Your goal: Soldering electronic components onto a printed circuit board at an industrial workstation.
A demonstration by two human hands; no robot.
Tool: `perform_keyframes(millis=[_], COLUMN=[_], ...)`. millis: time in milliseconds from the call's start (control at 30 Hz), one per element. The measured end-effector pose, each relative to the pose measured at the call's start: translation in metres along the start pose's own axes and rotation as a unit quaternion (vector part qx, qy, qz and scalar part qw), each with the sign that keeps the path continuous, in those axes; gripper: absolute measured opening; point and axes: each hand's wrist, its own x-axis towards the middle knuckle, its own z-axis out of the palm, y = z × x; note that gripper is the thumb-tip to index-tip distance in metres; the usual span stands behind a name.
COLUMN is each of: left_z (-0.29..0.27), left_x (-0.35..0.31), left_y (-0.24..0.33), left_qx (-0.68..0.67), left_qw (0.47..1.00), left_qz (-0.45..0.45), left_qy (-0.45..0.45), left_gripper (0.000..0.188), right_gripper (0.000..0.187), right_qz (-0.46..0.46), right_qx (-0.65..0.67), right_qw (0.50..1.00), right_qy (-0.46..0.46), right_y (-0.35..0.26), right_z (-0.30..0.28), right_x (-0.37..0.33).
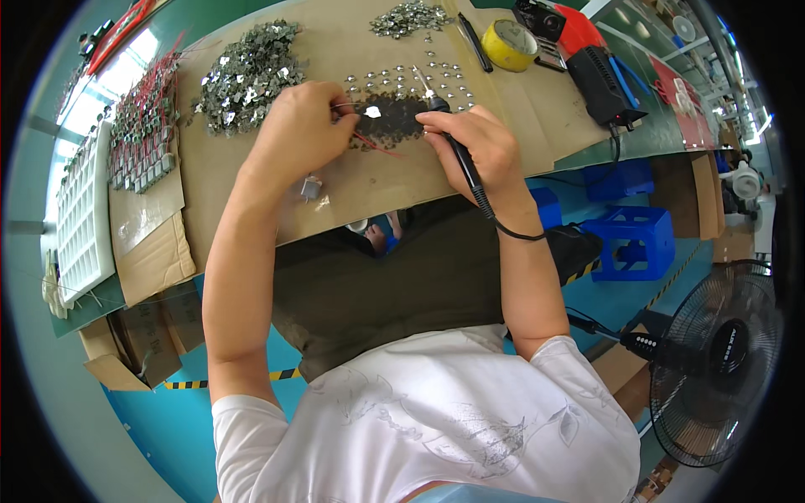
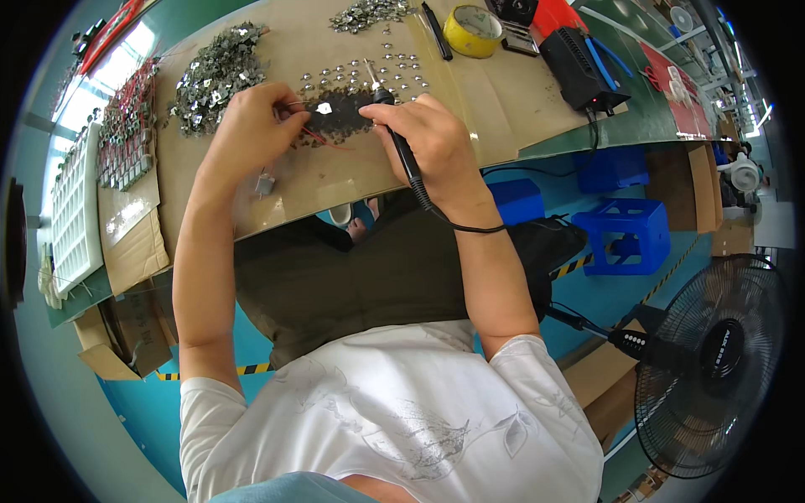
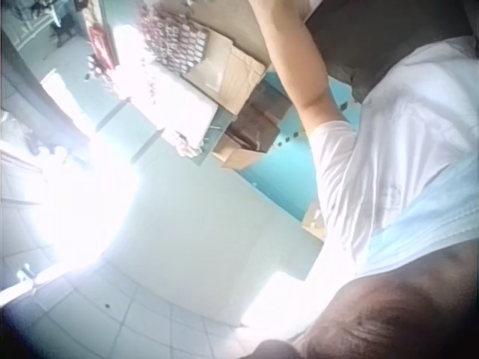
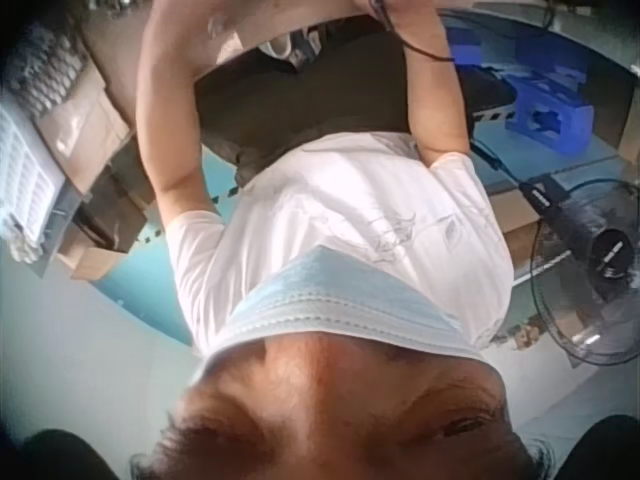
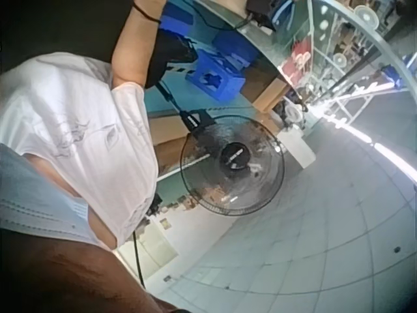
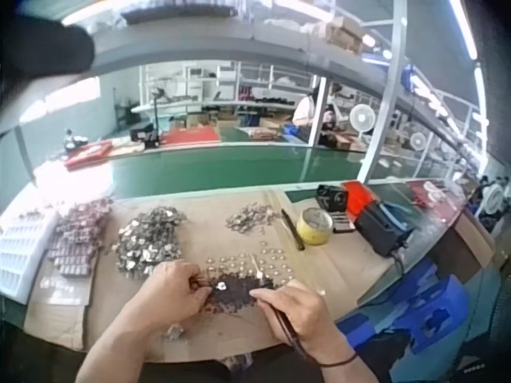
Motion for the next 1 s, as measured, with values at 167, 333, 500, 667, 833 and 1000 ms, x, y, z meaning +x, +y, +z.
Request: perform_keyframes(millis=[167, 333, 500, 667, 833, 1000], left_z=[-0.006, 0.003, 0.019, 0.029, 0.031, 0.033], left_x=[0.0, 0.003, 0.004, -0.001, -0.001, -0.002], left_y=[-0.009, 0.02, 0.034, 0.029, 0.028, 0.028], left_qx=[0.058, -0.11, -0.099, -0.03, -0.036, -0.033], left_qw=[0.985, 0.98, 0.986, 0.994, 0.994, 0.994], left_qz=[0.08, 0.075, 0.121, 0.1, 0.103, 0.105], left_qy=[0.139, 0.147, 0.059, -0.026, -0.027, -0.022], left_gripper=[0.026, 0.015, 0.013, 0.014, 0.017, 0.017], right_gripper=[0.029, 0.035, 0.022, 0.011, 0.005, 0.005], right_qz=[0.047, 0.233, 0.251, 0.197, 0.184, 0.178], right_qx=[-0.004, 0.179, 0.233, 0.157, 0.15, 0.144], right_qw=[0.999, 0.952, 0.917, 0.956, 0.956, 0.96], right_qy=[-0.005, 0.089, 0.206, 0.153, 0.17, 0.163], right_y=[-0.007, -0.006, -0.008, -0.006, -0.007, -0.006], right_z=[-0.005, -0.013, -0.012, -0.017, -0.015, -0.014], right_x=[0.0, -0.03, -0.043, -0.046, -0.043, -0.043])
